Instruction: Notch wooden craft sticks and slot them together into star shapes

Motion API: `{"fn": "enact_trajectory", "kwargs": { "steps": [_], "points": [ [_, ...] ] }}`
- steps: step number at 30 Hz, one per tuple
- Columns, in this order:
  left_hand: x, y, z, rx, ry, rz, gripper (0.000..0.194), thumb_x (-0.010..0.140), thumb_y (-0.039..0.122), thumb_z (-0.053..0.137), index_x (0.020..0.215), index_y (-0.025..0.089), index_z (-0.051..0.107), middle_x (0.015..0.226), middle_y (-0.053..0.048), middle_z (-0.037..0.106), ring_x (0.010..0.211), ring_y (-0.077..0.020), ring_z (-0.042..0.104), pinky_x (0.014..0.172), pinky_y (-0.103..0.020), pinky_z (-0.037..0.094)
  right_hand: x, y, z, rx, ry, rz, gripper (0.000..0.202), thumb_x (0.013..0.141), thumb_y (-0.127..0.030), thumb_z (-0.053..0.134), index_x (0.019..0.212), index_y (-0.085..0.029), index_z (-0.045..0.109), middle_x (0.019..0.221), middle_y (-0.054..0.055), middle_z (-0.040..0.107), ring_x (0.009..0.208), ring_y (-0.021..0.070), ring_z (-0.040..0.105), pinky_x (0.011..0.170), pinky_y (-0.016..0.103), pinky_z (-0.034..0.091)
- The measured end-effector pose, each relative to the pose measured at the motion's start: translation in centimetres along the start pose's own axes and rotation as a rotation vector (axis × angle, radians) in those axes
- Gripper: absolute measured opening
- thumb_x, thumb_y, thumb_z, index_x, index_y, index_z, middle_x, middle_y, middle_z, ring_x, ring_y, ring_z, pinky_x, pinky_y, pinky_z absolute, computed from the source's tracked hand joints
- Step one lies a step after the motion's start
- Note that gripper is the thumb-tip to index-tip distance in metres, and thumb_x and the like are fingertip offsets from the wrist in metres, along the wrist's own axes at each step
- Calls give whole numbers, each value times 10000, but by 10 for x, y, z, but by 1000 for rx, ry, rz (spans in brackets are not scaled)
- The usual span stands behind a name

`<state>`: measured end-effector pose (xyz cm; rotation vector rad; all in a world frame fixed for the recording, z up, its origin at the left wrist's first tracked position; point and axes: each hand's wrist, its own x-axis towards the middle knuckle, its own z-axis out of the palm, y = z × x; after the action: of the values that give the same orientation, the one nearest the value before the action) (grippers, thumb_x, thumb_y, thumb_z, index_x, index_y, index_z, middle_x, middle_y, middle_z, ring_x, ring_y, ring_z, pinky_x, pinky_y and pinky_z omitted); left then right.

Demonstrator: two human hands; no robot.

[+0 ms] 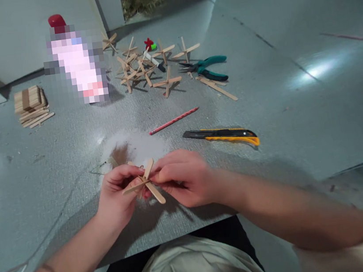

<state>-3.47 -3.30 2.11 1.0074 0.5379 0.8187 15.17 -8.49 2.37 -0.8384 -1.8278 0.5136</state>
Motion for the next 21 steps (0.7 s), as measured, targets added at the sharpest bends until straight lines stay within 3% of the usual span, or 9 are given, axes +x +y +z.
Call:
{"fn": "enact_trajectory", "kwargs": {
  "steps": [8, 12, 17, 21],
  "points": [
    [6, -2, -4, -61, -10, -81, 194, 750, 274, 908, 905, 274, 791, 736, 29, 741, 535, -62, 643, 496, -135, 506, -1, -1, 0, -150, 63, 40, 98, 938, -151, 571, 961, -207, 647, 793, 9, 751, 661, 128, 666, 645, 253, 491],
    [6, -3, -8, -76, 3, -97, 202, 770, 284, 893, 931, 261, 774, 630, 53, 676, 487, -47, 599, 520, -142, 515, 1, -1, 0, 129, 69, 235, 105, 936, -124, 609, 984, -176, 687, 787, -3, 754, 639, 94, 659, 602, 202, 486],
    [4, -2, -8, -51, 15, -89, 234, 703, 289, 933, 848, 250, 754, 671, 47, 689, 479, -48, 596, 442, -121, 454, -1, -1, 9, 590, 115, 425, 65, 962, -192, 625, 973, -164, 682, 711, -31, 668, 494, 54, 548, 488, 180, 463],
    [8, 0, -13, 68, 64, -54, 307, 689, 396, 933, 811, 221, 713, 637, 45, 665, 455, -56, 568, 436, -151, 460, -2, -5, 7, 751, 120, 381, 95, 990, -258, 637, 952, -178, 671, 712, -27, 662, 493, 53, 579, 465, 167, 475]
  ]
}}
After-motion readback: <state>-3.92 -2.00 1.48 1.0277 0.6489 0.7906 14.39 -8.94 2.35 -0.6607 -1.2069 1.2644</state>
